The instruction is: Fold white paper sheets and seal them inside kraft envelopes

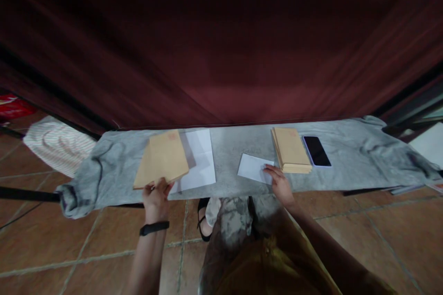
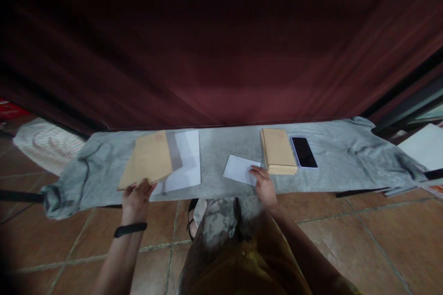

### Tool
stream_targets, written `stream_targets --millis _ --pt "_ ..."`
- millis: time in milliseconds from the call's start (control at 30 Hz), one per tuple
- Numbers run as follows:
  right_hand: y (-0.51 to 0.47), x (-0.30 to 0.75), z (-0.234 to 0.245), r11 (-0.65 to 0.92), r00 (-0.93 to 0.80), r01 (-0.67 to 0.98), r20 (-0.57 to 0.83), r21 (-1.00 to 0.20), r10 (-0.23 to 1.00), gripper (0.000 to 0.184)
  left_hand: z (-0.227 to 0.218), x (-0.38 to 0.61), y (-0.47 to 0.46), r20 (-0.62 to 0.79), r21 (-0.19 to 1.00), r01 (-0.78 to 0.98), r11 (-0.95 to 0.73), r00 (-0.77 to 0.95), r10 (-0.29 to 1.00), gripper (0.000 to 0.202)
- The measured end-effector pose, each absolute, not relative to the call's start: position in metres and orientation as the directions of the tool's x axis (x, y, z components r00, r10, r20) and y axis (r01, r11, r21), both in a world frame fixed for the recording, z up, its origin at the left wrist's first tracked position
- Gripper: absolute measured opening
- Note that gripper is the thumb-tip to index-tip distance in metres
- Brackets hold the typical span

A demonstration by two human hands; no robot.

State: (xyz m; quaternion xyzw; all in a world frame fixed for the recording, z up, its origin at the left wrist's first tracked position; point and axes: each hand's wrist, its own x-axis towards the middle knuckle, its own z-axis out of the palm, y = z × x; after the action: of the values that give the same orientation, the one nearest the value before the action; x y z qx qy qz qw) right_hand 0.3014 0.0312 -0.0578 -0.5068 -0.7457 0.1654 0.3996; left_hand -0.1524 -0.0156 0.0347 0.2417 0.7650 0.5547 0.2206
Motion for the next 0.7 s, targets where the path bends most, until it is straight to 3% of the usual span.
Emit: stream_targets --millis 167,300,467,700 --pt "0.031 0.301 -0.057 0.427 -0.163 0.616 0.423 -0.662 0.891 0.063 0.019 -0.082 -0.020 -0.171 0.977 -0.023 0.214 -0.689 0.704 0.019" --pt "0.031 0.302 -0.056 0.421 -0.165 0.616 0.413 -0.666 0.896 0.061 0.015 -0.026 -0.021 -0.282 0.944 -0.305 0.127 -0.544 0.790 0.021" --pt "0.030 0.301 -0.055 0.430 -0.180 0.616 0.413 -0.660 0.893 0.060 0.013 0.018 -0.010 -0.365 0.860 -0.503 0.084 -0.491 0.791 0.029" --pt "0.030 0.299 -0.050 0.421 -0.160 0.587 0.411 -0.691 0.897 0.058 0.011 0.038 0.006 -0.512 0.724 -0.676 0.136 -0.396 0.762 0.024"
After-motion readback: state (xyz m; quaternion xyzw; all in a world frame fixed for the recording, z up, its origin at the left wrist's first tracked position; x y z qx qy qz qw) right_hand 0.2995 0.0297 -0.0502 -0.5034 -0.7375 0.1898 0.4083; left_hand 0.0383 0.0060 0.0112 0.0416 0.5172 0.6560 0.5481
